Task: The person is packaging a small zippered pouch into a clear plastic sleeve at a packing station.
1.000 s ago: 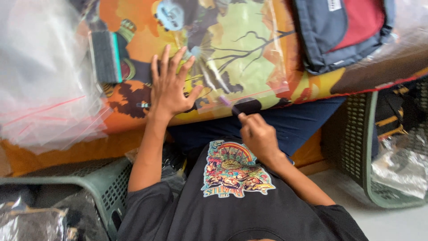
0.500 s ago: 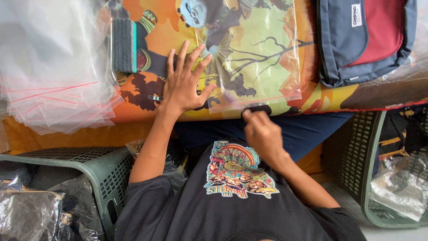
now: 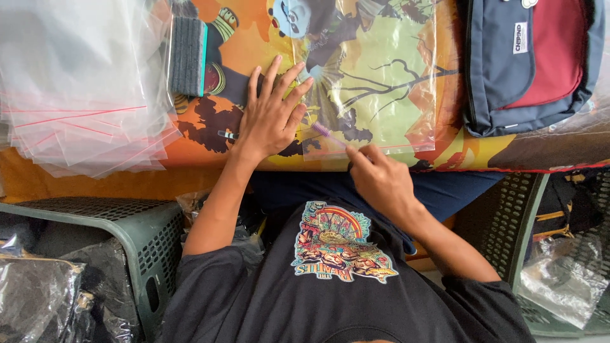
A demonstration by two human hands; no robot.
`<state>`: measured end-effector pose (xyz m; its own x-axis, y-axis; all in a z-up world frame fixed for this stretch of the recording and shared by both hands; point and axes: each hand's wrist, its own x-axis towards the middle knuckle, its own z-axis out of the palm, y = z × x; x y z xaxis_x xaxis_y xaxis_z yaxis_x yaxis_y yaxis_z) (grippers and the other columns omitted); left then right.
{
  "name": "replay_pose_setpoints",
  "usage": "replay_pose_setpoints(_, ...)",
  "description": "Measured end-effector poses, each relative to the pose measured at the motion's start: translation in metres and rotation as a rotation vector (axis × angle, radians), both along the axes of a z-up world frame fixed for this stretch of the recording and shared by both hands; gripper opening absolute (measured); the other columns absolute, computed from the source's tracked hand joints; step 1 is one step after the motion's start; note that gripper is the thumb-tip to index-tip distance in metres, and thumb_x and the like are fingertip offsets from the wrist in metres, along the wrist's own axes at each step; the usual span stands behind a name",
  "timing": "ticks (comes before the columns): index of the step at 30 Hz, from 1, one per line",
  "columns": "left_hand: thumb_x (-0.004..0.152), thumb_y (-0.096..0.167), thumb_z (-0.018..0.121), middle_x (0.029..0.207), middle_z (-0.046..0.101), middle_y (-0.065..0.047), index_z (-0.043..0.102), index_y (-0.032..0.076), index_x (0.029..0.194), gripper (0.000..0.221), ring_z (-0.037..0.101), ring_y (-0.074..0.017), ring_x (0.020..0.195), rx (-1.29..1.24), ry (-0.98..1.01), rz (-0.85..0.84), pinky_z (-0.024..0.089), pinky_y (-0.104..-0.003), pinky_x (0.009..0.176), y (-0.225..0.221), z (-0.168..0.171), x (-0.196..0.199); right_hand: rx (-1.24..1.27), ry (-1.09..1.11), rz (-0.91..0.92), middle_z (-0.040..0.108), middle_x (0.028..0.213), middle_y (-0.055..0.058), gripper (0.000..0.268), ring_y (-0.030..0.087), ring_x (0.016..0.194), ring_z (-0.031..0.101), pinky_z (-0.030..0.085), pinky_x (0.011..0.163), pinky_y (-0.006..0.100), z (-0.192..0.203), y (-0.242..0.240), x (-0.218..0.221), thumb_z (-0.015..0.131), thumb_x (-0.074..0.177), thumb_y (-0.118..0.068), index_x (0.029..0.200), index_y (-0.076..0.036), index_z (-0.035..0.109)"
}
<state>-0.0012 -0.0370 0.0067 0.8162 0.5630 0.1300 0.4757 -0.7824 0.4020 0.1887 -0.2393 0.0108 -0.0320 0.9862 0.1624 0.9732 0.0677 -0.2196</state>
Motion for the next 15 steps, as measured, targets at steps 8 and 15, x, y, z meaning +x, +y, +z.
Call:
replay_pose_setpoints(8,0.105,0.032,0.034,0.162,0.034,-0.007,0.047,0.018,0.151,0.050,0.020,-0.0365,0.152,-0.053,-0.015,-0.002,0.009,-0.064,0.121,0.000,-0.003,-0.002,-0.098,0.077,0.189,0.062,0.092,0.003,0.027,0.026,0.059,0.064,0.048,0.038,0.041,0.022,0.008,0.016,0.060,0.089,-0.012,0.115,-0.018,0.066)
replay_pose_setpoints(15,0.091,0.028,0.036,0.165,0.030,-0.006,0.052,0.017,0.150,0.062,0.012,-0.0400,0.153,-0.099,-0.053,-0.029,0.006,-0.066,0.118,0.003,-0.011,-0.006,-0.072,0.219,0.363,0.064,0.083,0.007,0.012,0.035,0.053,0.067,0.053,0.048,0.045,0.031,0.062,0.039,0.058,0.086,-0.015,0.095,-0.016,0.066)
